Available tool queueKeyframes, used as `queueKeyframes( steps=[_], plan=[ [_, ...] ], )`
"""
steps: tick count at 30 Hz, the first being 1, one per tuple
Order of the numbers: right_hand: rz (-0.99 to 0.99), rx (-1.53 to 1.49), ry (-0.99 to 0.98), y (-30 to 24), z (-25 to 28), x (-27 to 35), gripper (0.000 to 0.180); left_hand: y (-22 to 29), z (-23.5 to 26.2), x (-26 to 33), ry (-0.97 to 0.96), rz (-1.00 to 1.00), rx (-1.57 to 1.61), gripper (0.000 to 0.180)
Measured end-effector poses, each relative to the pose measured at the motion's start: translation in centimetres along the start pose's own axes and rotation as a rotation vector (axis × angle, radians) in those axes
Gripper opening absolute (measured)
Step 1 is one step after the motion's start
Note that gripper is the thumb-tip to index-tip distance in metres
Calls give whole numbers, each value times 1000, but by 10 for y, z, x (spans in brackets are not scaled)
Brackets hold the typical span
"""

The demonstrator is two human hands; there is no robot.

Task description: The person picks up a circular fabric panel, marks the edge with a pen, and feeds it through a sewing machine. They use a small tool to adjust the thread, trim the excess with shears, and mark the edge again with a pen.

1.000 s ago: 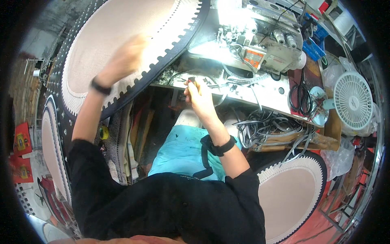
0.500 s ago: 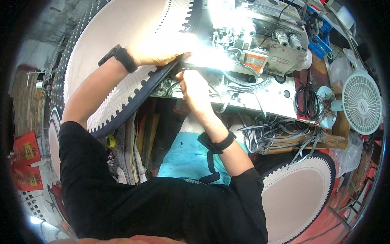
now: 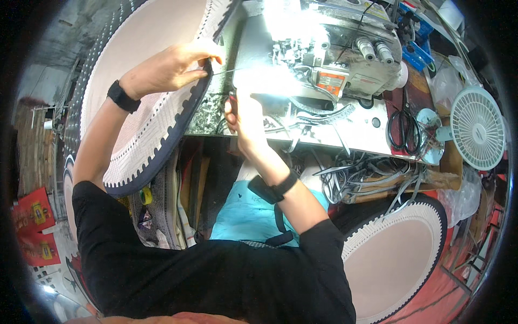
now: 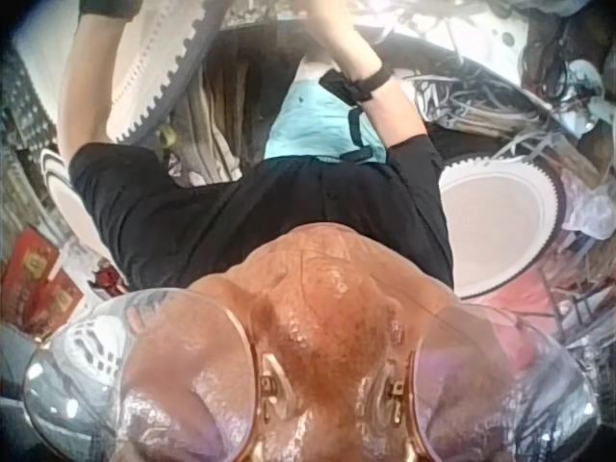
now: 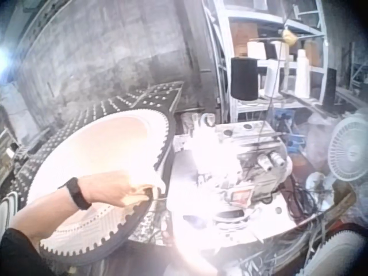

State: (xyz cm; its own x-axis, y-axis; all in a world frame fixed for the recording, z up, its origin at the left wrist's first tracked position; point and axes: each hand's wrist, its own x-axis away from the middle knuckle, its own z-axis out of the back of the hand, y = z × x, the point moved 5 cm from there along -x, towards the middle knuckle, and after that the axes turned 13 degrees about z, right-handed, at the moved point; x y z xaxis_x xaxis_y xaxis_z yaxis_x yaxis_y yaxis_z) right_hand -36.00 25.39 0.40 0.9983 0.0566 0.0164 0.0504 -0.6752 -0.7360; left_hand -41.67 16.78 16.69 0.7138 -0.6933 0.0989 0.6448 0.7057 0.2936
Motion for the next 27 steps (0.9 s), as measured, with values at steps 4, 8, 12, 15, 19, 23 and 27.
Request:
queueKeyframes(
  steps=[4, 8, 12, 15, 19, 23, 27],
  plan=[
    [-26, -158, 41, -1, -28, -12, 38, -20, -11, 4, 131, -143, 120, 23],
    [-78, -238, 97, 9, -37, -17, 38, -30, -21, 7, 210, -63, 248, 14],
    [-26, -235, 120, 12, -37, -22, 38, -32, -24, 7, 201, -46, 269, 12],
    [22, -242, 119, 11, -39, -23, 37, -33, -24, 7, 198, -46, 269, 11],
    [26, -242, 188, 14, -38, -24, 35, -35, -24, 7, 195, -57, 262, 11],
    [22, -240, 130, 14, -36, -23, 35, -35, -25, 6, 193, -67, 262, 11],
    [12, -211, 146, 13, -36, -22, 35, -36, -25, 6, 147, -25, 249, 18]
  ],
)
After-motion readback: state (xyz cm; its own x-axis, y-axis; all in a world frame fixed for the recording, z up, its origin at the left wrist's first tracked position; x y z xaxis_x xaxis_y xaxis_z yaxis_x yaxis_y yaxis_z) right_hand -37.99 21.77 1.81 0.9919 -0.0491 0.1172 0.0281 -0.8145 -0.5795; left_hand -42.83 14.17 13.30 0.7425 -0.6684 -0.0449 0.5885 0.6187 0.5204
